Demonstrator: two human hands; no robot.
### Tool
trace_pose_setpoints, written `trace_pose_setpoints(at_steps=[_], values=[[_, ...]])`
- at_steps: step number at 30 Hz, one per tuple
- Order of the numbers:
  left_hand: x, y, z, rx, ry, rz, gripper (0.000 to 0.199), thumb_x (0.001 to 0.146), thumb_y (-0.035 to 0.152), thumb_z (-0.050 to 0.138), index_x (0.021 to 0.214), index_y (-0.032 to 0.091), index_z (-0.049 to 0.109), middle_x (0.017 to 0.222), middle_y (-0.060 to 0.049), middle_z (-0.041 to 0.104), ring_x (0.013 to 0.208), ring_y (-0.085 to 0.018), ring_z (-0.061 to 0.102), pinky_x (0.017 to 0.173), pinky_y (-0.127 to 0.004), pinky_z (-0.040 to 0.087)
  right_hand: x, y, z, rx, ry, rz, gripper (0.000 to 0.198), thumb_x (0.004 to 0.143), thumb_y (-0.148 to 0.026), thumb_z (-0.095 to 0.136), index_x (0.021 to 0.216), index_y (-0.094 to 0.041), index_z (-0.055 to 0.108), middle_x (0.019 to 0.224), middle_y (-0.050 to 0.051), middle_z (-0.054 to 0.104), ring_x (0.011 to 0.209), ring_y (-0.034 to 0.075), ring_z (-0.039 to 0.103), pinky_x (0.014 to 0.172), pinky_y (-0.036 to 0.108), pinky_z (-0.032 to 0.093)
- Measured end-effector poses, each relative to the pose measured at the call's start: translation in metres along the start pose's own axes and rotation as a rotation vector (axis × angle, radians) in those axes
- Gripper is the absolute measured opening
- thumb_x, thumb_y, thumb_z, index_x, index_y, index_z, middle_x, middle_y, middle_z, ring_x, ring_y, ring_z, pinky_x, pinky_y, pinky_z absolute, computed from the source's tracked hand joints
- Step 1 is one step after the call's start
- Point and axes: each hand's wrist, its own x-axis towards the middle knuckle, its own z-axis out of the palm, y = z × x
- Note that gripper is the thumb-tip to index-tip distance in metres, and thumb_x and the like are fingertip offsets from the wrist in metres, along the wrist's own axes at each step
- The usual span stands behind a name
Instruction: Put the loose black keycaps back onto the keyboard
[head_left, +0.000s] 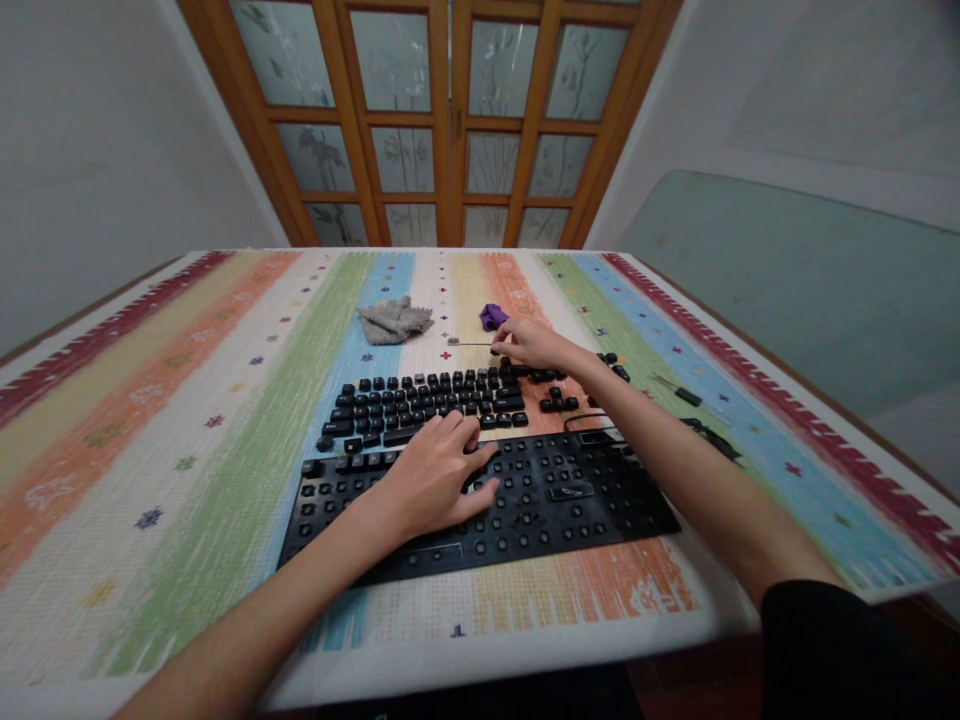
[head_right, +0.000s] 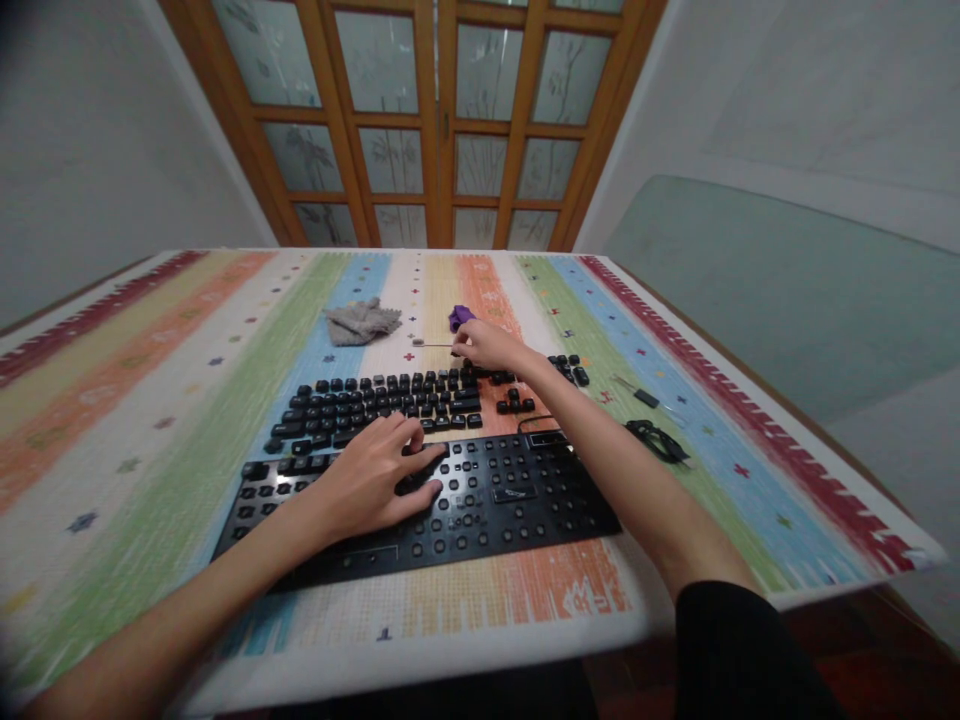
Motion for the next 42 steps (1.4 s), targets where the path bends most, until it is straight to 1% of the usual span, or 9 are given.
trace_pose_setpoints(at_steps=[2,6,10,14,20,24,30,35,42], values=[[0.0,0.0,-0.001,-0.004,0.001,0.002,0.032,0.094,0.042,0.054,0.109,0.017,0.068,0.094,-0.008,0.055,0.087,-0.023,0.047,0.077,-0.038,0.042,-0.01,-0.005,-0.006,0.087,0.026,-0.009,0.022,0.093,-0.027,0.056,0.097,-0.012,0.07,0.089,0.009,0.071,0.075,0.016,0.06,0.069,0.028,0.044],[0.001,-0.002,-0.005,-0.027,0.008,0.008,0.031,0.094,0.041,0.054,0.108,0.018,0.069,0.095,-0.008,0.055,0.087,-0.023,0.048,0.078,-0.038,0.043,-0.041,-0.019,-0.01,0.392,0.085,-0.098,0.024,0.092,-0.036,0.058,0.097,-0.014,0.066,0.086,0.006,0.069,0.076,0.015,0.061,0.07,0.029,0.046],[0.003,-0.005,-0.01,-0.039,0.033,0.003,0.029,0.096,0.038,0.052,0.111,0.018,0.068,0.095,-0.007,0.055,0.087,-0.022,0.048,0.079,-0.037,0.044,-0.075,-0.035,-0.003,0.525,0.013,-0.163,0.025,0.092,-0.038,0.059,0.101,-0.014,0.063,0.087,0.006,0.069,0.075,0.014,0.061,0.069,0.029,0.048],[0.005,-0.009,-0.013,-0.039,0.048,-0.003,0.03,0.096,0.035,0.053,0.118,0.018,0.066,0.095,-0.007,0.056,0.087,-0.022,0.049,0.079,-0.037,0.045,-0.099,-0.047,0.001,0.456,-0.097,-0.193,0.017,0.093,-0.031,0.059,0.099,-0.016,0.061,0.086,0.004,0.068,0.073,0.013,0.06,0.067,0.027,0.045],[0.008,-0.01,-0.015,-0.041,0.06,0.002,0.031,0.096,0.035,0.054,0.118,0.016,0.065,0.098,-0.008,0.057,0.089,-0.022,0.05,0.081,-0.037,0.046,-0.111,-0.052,0.003,0.415,-0.129,-0.215,0.012,0.095,-0.028,0.059,0.099,-0.018,0.056,0.087,0.003,0.066,0.071,0.013,0.056,0.064,0.027,0.043],[0.01,-0.006,-0.013,-0.035,0.028,0.013,0.031,0.096,0.035,0.054,0.12,0.018,0.065,0.099,-0.008,0.057,0.09,-0.022,0.051,0.082,-0.037,0.046,-0.114,-0.054,0.006,0.37,-0.138,-0.225,0.012,0.097,-0.028,0.056,0.104,-0.019,0.056,0.091,0.004,0.069,0.07,0.014,0.057,0.063,0.027,0.043],[0.013,-0.001,-0.01,-0.039,-0.008,0.028,0.029,0.095,0.033,0.053,0.116,0.016,0.064,0.1,-0.009,0.058,0.091,-0.023,0.051,0.082,-0.038,0.047,-0.12,-0.057,0.015,0.189,-0.035,-0.349,0.009,0.099,-0.022,0.049,0.104,-0.018,0.056,0.094,0.007,0.068,0.08,0.016,0.059,0.07,0.029,0.044],[0.013,-0.001,-0.007,-0.056,-0.014,0.027,0.028,0.095,0.033,0.052,0.114,0.016,0.063,0.1,-0.009,0.059,0.091,-0.023,0.051,0.083,-0.038,0.048,-0.128,-0.057,0.023,-0.041,0.065,-0.415,0.018,0.102,-0.027,0.041,0.103,-0.016,0.056,0.088,0.008,0.064,0.076,0.017,0.056,0.065,0.029,0.04],[0.012,0.0,-0.001,-0.045,-0.017,0.043,0.025,0.095,0.031,0.053,0.112,0.016,0.062,0.1,-0.009,0.058,0.089,-0.022,0.052,0.081,-0.038,0.047,-0.134,-0.061,0.029,-0.122,0.08,-0.442,0.027,0.106,-0.028,0.033,0.102,-0.015,0.056,0.085,0.008,0.063,0.074,0.016,0.054,0.063,0.028,0.038]])
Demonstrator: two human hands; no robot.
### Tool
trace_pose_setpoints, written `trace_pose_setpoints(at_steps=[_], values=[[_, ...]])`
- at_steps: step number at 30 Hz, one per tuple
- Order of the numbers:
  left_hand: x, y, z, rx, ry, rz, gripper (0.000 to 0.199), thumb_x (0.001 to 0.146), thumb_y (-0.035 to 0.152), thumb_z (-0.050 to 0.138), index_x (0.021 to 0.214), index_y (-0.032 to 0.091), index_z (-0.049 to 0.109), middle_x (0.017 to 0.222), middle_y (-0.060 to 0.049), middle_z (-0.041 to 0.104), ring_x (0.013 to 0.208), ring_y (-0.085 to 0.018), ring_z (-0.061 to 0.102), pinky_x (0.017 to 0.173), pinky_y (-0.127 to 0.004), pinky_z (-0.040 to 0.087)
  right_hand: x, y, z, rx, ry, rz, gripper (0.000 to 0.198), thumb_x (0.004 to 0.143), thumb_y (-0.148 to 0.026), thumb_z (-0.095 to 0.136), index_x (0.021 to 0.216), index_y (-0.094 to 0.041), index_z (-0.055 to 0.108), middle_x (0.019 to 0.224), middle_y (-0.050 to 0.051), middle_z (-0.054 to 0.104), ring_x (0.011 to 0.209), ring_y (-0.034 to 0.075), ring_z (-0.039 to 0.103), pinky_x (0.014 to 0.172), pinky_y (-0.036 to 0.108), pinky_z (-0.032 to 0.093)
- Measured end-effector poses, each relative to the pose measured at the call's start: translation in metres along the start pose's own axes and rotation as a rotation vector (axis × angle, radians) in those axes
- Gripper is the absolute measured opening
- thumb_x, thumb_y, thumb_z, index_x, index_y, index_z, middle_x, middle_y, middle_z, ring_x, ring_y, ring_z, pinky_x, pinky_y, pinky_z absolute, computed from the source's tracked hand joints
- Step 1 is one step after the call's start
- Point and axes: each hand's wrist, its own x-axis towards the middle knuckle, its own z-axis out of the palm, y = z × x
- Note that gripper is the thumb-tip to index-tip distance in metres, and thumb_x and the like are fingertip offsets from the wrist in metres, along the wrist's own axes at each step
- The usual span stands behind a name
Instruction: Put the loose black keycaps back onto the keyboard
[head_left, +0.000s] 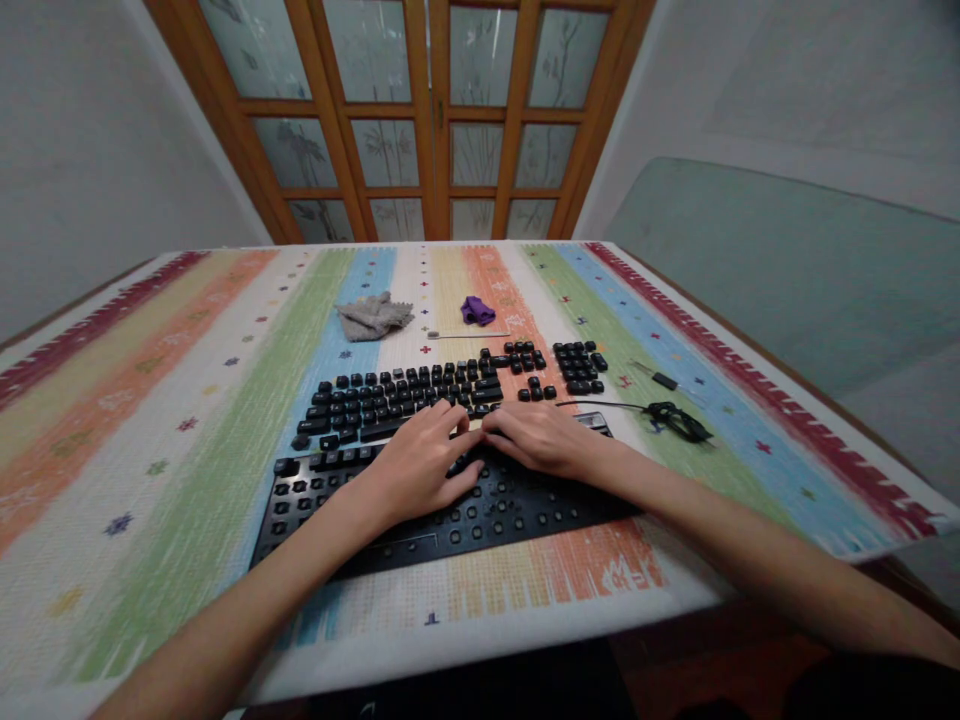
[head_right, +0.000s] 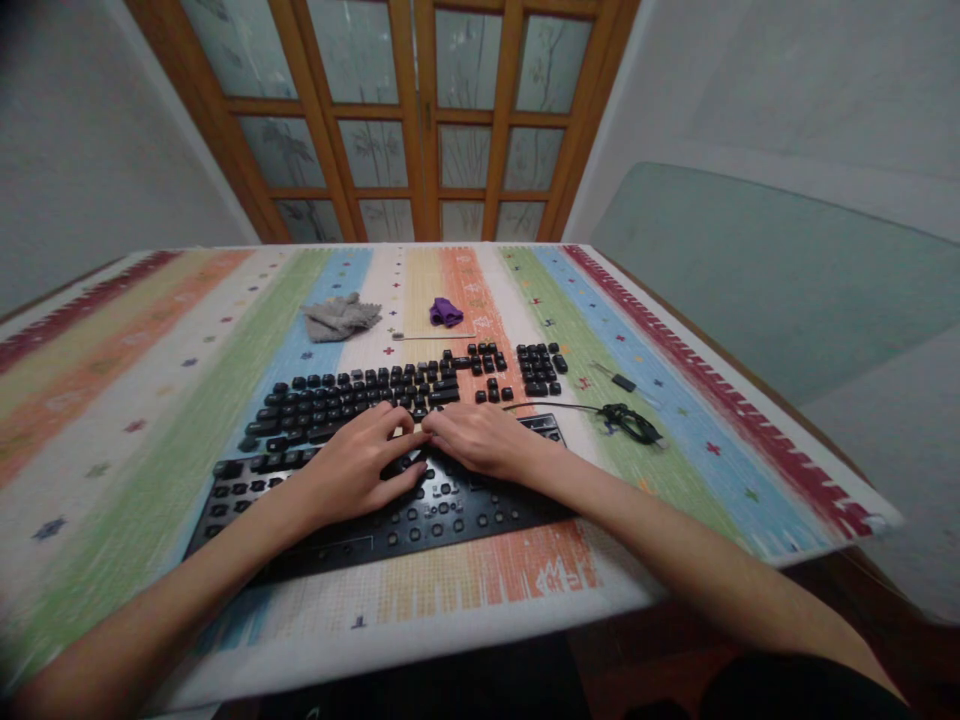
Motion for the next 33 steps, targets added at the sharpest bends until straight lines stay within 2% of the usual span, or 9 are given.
trace_pose_setpoints(at_steps=[7,14,19,22,26,29,33], values=[[0.004,0.003,0.003,0.134,-0.005,0.068,0.031,0.098,0.037,0.049,0.097,0.012,0.067,0.094,-0.009,0.062,0.088,-0.023,0.051,0.076,-0.039,0.043,0.0,0.0,0.004,-0.015,0.021,-0.034,0.025,0.104,-0.021,0.034,0.097,-0.015,0.057,0.082,0.007,0.062,0.07,0.016,0.053,0.061,0.029,0.036],[0.001,0.006,0.008,0.188,-0.001,0.074,0.034,0.099,0.038,0.047,0.093,0.013,0.068,0.096,-0.009,0.064,0.09,-0.024,0.051,0.077,-0.039,0.042,0.002,-0.002,0.0,-0.097,-0.085,-0.004,0.02,0.101,-0.018,0.039,0.098,-0.015,0.058,0.079,0.007,0.064,0.064,0.015,0.05,0.056,0.029,0.029],[0.002,0.008,0.009,0.199,-0.004,0.081,0.035,0.099,0.038,0.045,0.098,0.011,0.067,0.097,-0.009,0.063,0.09,-0.023,0.051,0.076,-0.039,0.041,0.009,0.002,-0.015,-0.08,-0.145,-0.021,0.014,0.094,-0.019,0.048,0.097,-0.015,0.06,0.082,0.008,0.066,0.067,0.016,0.052,0.058,0.03,0.031],[0.004,0.01,0.007,0.205,-0.021,0.075,0.035,0.098,0.04,0.047,0.095,0.012,0.067,0.094,-0.009,0.062,0.09,-0.024,0.051,0.078,-0.039,0.041,0.02,0.018,-0.026,-0.02,-0.113,-0.019,0.014,0.091,-0.019,0.05,0.092,-0.017,0.064,0.086,0.008,0.067,0.076,0.018,0.056,0.065,0.031,0.036],[0.005,0.012,0.006,0.205,-0.038,0.063,0.035,0.098,0.041,0.048,0.101,0.012,0.066,0.091,-0.009,0.062,0.09,-0.024,0.051,0.077,-0.038,0.04,0.041,0.056,-0.03,0.021,-0.018,0.172,0.017,0.091,-0.021,0.053,0.094,-0.018,0.07,0.098,0.009,0.067,0.084,0.019,0.058,0.072,0.031,0.04],[0.005,0.013,0.006,0.194,-0.05,0.06,0.036,0.099,0.041,0.047,0.104,0.011,0.065,0.092,-0.008,0.062,0.088,-0.023,0.051,0.077,-0.038,0.04,0.056,0.087,-0.024,-0.019,-0.055,0.299,0.019,0.088,-0.021,0.057,0.097,-0.018,0.073,0.103,0.009,0.066,0.086,0.02,0.059,0.074,0.031,0.041],[0.004,0.013,0.006,0.188,-0.063,0.045,0.036,0.098,0.042,0.048,0.103,0.01,0.065,0.092,-0.008,0.061,0.086,-0.022,0.051,0.075,-0.037,0.039,0.07,0.114,-0.015,-0.03,-0.123,0.36,0.021,0.088,-0.023,0.059,0.097,-0.017,0.077,0.107,0.012,0.067,0.096,0.023,0.06,0.081,0.033,0.043]])
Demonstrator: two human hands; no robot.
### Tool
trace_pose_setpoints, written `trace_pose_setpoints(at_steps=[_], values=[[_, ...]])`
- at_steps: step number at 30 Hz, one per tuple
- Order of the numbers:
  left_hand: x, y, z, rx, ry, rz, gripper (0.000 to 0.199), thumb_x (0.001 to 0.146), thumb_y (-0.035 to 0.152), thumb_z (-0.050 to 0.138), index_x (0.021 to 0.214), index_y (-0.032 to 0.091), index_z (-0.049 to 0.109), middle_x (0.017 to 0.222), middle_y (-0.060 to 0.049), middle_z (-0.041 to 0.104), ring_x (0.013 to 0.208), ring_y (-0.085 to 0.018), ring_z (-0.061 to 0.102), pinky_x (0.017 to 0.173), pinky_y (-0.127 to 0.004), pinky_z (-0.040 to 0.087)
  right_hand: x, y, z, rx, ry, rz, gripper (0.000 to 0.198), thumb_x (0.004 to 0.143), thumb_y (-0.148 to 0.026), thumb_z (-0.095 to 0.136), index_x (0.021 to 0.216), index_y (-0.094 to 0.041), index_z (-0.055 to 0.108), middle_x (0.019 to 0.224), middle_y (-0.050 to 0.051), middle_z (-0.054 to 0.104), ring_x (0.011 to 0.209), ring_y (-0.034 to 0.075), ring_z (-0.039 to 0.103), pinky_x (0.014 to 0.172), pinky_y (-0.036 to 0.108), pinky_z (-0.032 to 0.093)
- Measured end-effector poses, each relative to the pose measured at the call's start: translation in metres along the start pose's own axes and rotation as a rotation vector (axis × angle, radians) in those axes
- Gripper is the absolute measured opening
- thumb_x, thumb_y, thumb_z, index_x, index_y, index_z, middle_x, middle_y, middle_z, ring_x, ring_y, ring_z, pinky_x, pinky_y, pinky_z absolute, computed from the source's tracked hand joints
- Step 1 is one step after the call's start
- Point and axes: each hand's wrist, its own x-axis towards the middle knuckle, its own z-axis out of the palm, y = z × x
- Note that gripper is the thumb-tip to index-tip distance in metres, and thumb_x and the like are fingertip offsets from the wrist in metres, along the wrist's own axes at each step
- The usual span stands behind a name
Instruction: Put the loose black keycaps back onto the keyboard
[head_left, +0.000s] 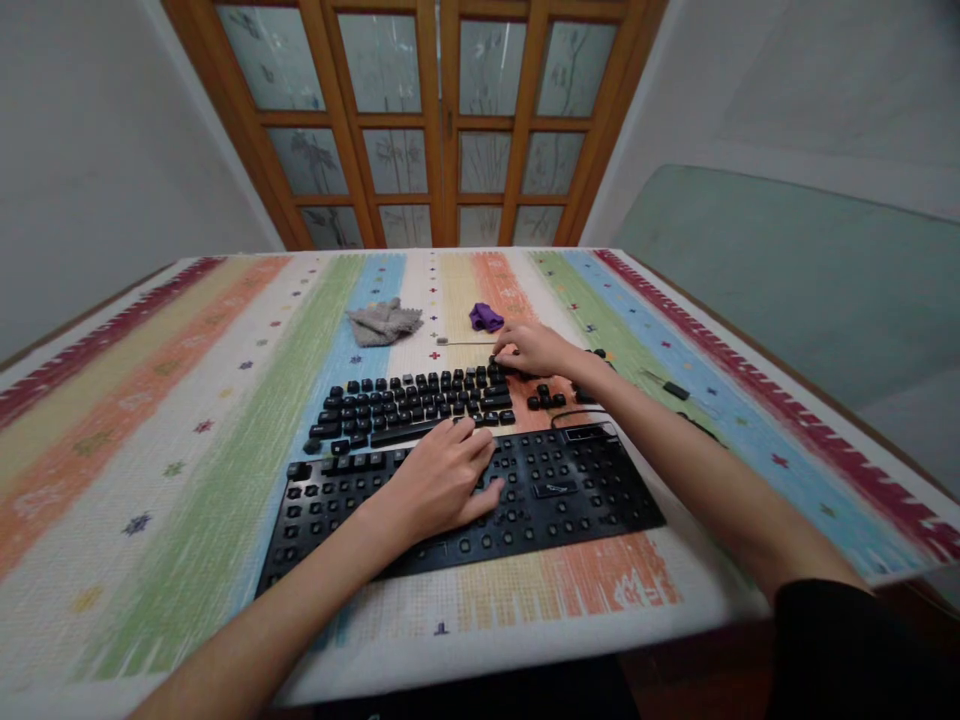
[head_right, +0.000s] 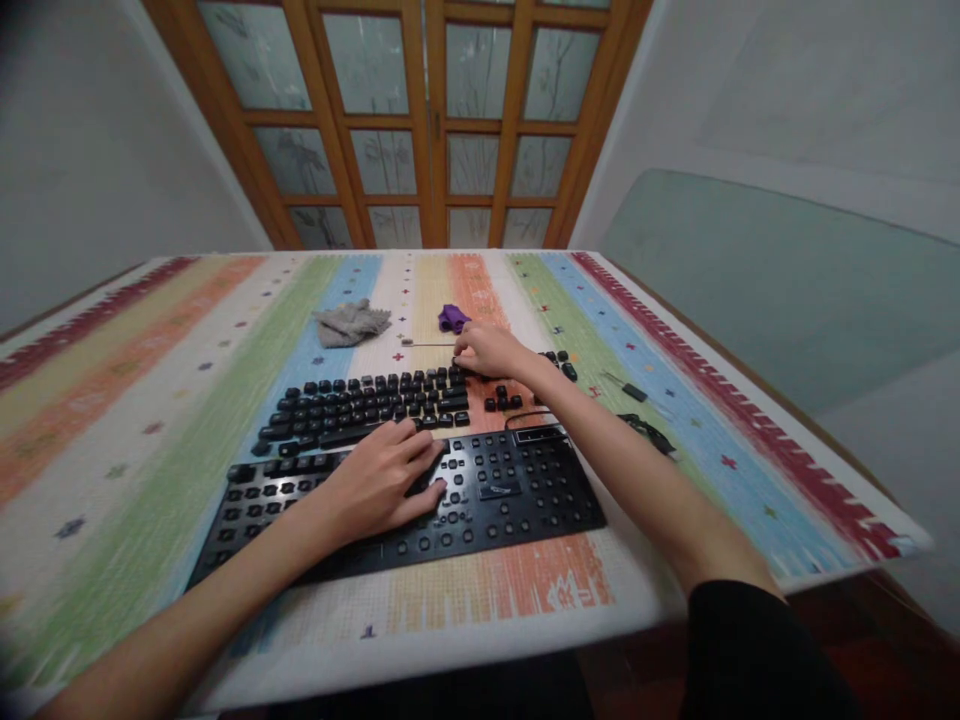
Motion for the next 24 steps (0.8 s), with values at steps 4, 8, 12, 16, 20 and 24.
trace_pose_setpoints(at_steps=[4,8,12,16,20,24], values=[[0.0,-0.001,0.001,-0.021,0.012,-0.001,0.036,0.097,0.042,0.05,0.104,0.01,0.065,0.092,-0.007,0.061,0.087,-0.023,0.051,0.075,-0.038,0.04,0.01,0.007,0.005,0.008,-0.037,0.005,0.02,0.086,-0.023,0.062,0.092,-0.017,0.079,0.103,0.012,0.071,0.096,0.025,0.063,0.081,0.034,0.045],[-0.001,-0.001,0.002,-0.04,0.027,-0.009,0.035,0.096,0.042,0.052,0.104,0.011,0.065,0.092,-0.007,0.062,0.089,-0.023,0.051,0.077,-0.038,0.041,0.015,0.009,0.009,0.024,-0.057,0.023,0.019,0.083,-0.022,0.064,0.093,-0.019,0.08,0.097,0.01,0.075,0.09,0.024,0.065,0.077,0.034,0.046],[-0.001,0.0,0.003,-0.052,0.039,-0.02,0.035,0.095,0.042,0.051,0.103,0.01,0.066,0.092,-0.007,0.062,0.088,-0.023,0.051,0.078,-0.038,0.042,0.019,0.01,0.01,0.048,-0.056,0.044,0.018,0.081,-0.021,0.066,0.092,-0.02,0.08,0.09,0.008,0.076,0.083,0.022,0.066,0.074,0.032,0.045],[-0.001,0.001,0.004,-0.056,0.044,-0.022,0.035,0.095,0.042,0.052,0.102,0.01,0.066,0.091,-0.007,0.062,0.087,-0.023,0.051,0.078,-0.038,0.043,0.023,0.009,0.009,0.087,-0.043,0.05,0.012,0.079,-0.019,0.068,0.084,-0.019,0.079,0.083,0.007,0.075,0.079,0.02,0.065,0.071,0.03,0.044],[-0.001,0.001,0.004,-0.056,0.058,-0.021,0.035,0.095,0.041,0.051,0.102,0.01,0.066,0.091,-0.008,0.061,0.086,-0.023,0.051,0.078,-0.038,0.044,0.021,0.007,0.005,0.144,-0.015,0.05,0.01,0.075,-0.018,0.07,0.084,-0.018,0.076,0.085,0.006,0.075,0.08,0.019,0.065,0.072,0.029,0.044],[-0.001,-0.001,0.004,-0.061,0.064,-0.018,0.034,0.095,0.041,0.052,0.102,0.01,0.065,0.092,-0.008,0.06,0.085,-0.023,0.051,0.078,-0.038,0.045,0.01,0.003,-0.007,0.216,0.042,0.064,0.018,0.077,-0.019,0.068,0.095,-0.017,0.07,0.092,0.006,0.075,0.081,0.018,0.065,0.072,0.029,0.045]])
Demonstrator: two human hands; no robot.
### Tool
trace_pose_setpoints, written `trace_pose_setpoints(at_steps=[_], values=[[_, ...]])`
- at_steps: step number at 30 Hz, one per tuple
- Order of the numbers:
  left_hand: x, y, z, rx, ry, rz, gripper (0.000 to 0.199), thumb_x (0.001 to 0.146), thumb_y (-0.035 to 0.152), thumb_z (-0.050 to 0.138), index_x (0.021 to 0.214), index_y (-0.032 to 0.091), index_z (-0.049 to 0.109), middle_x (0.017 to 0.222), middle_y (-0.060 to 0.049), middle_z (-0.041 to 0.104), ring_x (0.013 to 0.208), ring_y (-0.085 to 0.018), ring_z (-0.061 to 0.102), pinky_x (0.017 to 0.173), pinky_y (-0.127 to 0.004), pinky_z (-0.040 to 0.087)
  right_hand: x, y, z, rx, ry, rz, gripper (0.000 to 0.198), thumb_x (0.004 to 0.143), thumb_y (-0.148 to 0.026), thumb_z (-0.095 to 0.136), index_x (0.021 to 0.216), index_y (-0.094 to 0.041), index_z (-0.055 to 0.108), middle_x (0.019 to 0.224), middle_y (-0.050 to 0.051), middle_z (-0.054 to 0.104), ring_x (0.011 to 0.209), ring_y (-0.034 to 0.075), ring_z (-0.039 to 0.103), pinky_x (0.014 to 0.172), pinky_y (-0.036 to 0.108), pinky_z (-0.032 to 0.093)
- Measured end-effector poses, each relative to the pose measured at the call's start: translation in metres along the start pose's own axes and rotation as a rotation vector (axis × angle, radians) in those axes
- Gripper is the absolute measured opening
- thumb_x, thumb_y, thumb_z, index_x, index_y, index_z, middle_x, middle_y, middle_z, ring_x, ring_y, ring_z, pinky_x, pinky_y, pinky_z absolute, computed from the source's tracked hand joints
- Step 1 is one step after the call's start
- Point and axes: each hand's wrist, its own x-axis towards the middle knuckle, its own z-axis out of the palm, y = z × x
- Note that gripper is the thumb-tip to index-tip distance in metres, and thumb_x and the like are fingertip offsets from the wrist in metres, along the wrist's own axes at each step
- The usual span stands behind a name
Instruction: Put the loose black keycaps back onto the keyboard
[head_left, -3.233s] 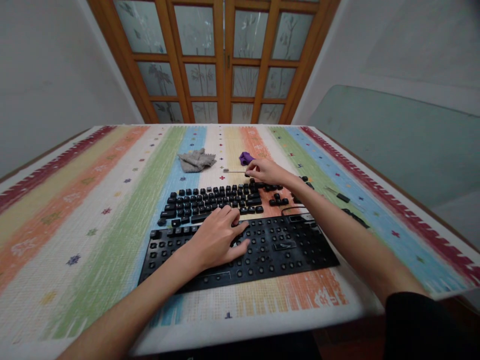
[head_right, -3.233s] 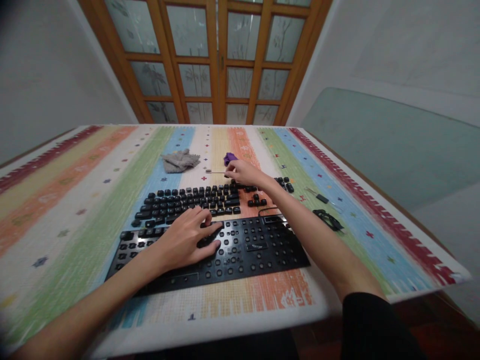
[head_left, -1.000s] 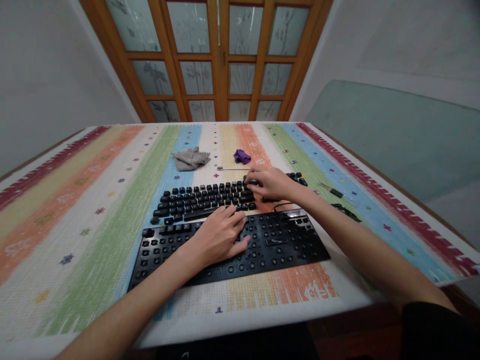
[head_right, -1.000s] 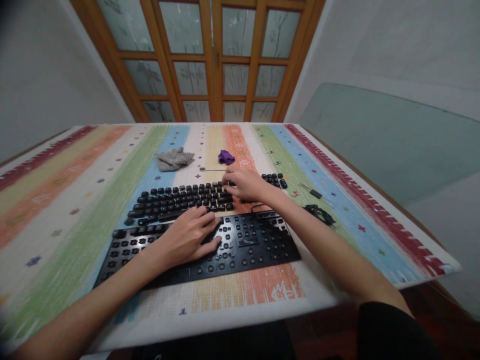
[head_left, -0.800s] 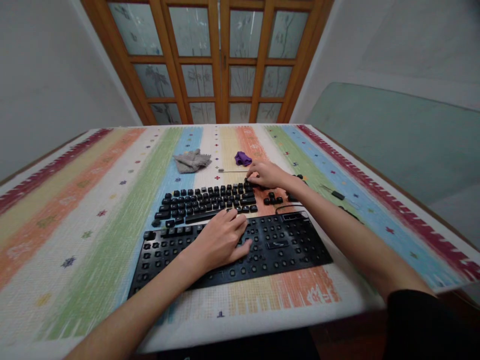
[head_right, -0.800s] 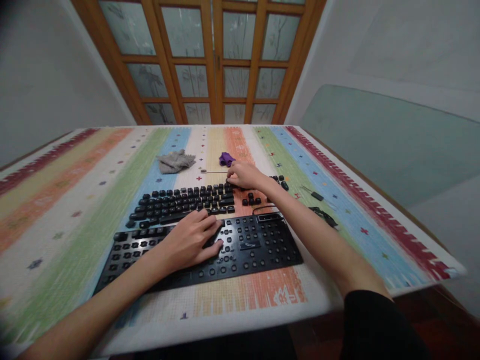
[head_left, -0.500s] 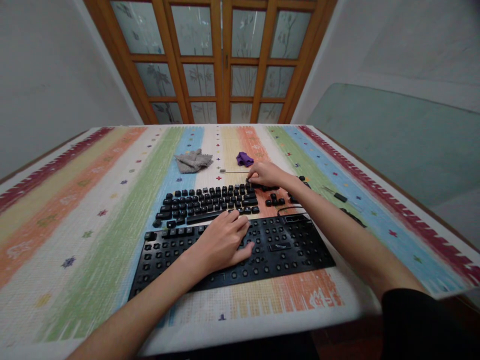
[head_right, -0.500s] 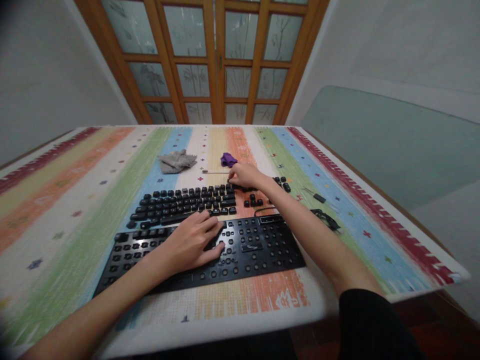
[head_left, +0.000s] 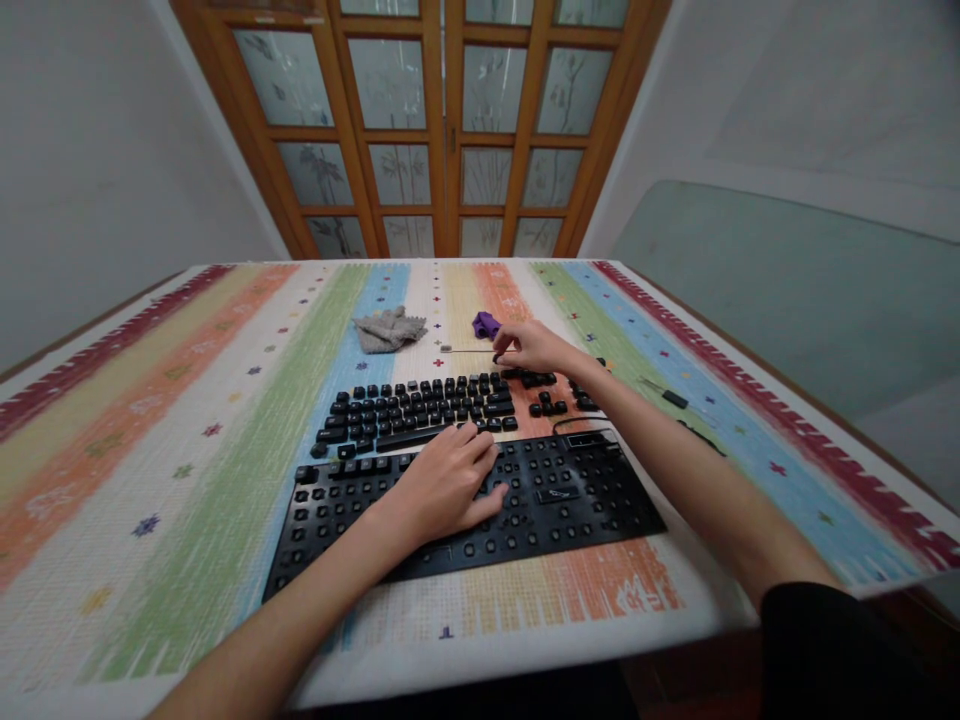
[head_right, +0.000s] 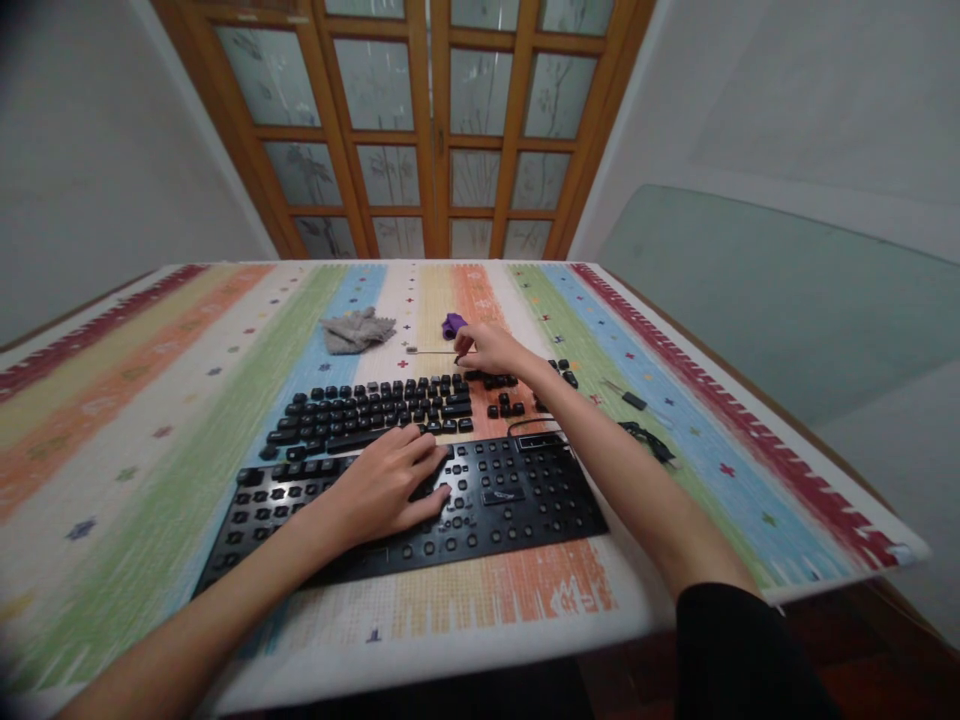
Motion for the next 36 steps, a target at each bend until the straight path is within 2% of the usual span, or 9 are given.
trace_pose_setpoints(at_steps=[5,9,12,16,22,30,36], values=[[-0.001,-0.003,-0.001,-0.026,0.008,-0.009,0.029,0.096,0.037,0.052,0.103,0.013,0.065,0.091,-0.008,0.059,0.084,-0.022,0.051,0.077,-0.037,0.046,-0.037,-0.016,-0.012,0.339,0.047,-0.039,0.021,0.075,-0.03,0.071,0.089,-0.018,0.061,0.087,0.004,0.073,0.075,0.016,0.062,0.069,0.03,0.044],[-0.001,-0.004,-0.003,-0.04,0.046,-0.033,0.026,0.097,0.035,0.05,0.105,0.015,0.064,0.094,-0.008,0.059,0.088,-0.023,0.052,0.078,-0.037,0.048,-0.076,-0.036,-0.009,0.552,-0.071,-0.068,0.023,0.078,-0.035,0.071,0.088,-0.019,0.058,0.088,0.004,0.072,0.073,0.014,0.06,0.066,0.029,0.043],[0.0,-0.004,-0.004,-0.06,0.072,-0.049,0.028,0.096,0.032,0.051,0.115,0.014,0.062,0.097,-0.009,0.06,0.091,-0.024,0.053,0.081,-0.039,0.049,-0.099,-0.048,-0.001,0.607,-0.13,-0.07,0.025,0.079,-0.035,0.072,0.09,-0.02,0.056,0.09,0.003,0.071,0.071,0.013,0.058,0.062,0.028,0.041],[0.002,-0.003,-0.003,-0.092,0.077,-0.045,0.035,0.095,0.031,0.053,0.125,0.012,0.057,0.1,-0.009,0.06,0.092,-0.024,0.054,0.083,-0.04,0.05,-0.11,-0.052,0.01,0.536,-0.155,-0.08,0.021,0.08,-0.03,0.069,0.093,-0.019,0.057,0.091,0.003,0.071,0.073,0.013,0.057,0.063,0.027,0.041],[0.004,0.0,-0.001,-0.123,0.035,-0.041,0.039,0.096,0.032,0.051,0.13,0.014,0.054,0.099,-0.009,0.059,0.09,-0.023,0.053,0.081,-0.039,0.051,-0.111,-0.052,0.018,0.414,-0.121,-0.072,0.017,0.082,-0.022,0.065,0.095,-0.02,0.055,0.091,0.001,0.069,0.068,0.013,0.054,0.064,0.027,0.04],[0.005,0.001,0.0,-0.137,0.001,-0.024,0.031,0.097,0.033,0.05,0.12,0.015,0.061,0.098,-0.009,0.057,0.089,-0.022,0.052,0.081,-0.038,0.05,-0.12,-0.071,0.02,0.112,-0.02,-0.167,0.018,0.083,-0.017,0.06,0.098,-0.022,0.052,0.101,0.006,0.067,0.093,0.021,0.062,0.077,0.031,0.045],[0.006,0.003,0.001,-0.102,-0.004,-0.017,0.032,0.096,0.034,0.05,0.115,0.012,0.063,0.097,-0.01,0.057,0.089,-0.023,0.052,0.08,-0.038,0.05,-0.12,-0.07,0.023,0.086,-0.014,-0.177,0.017,0.082,-0.015,0.06,0.096,-0.022,0.052,0.098,0.005,0.068,0.089,0.02,0.063,0.076,0.03,0.045]])
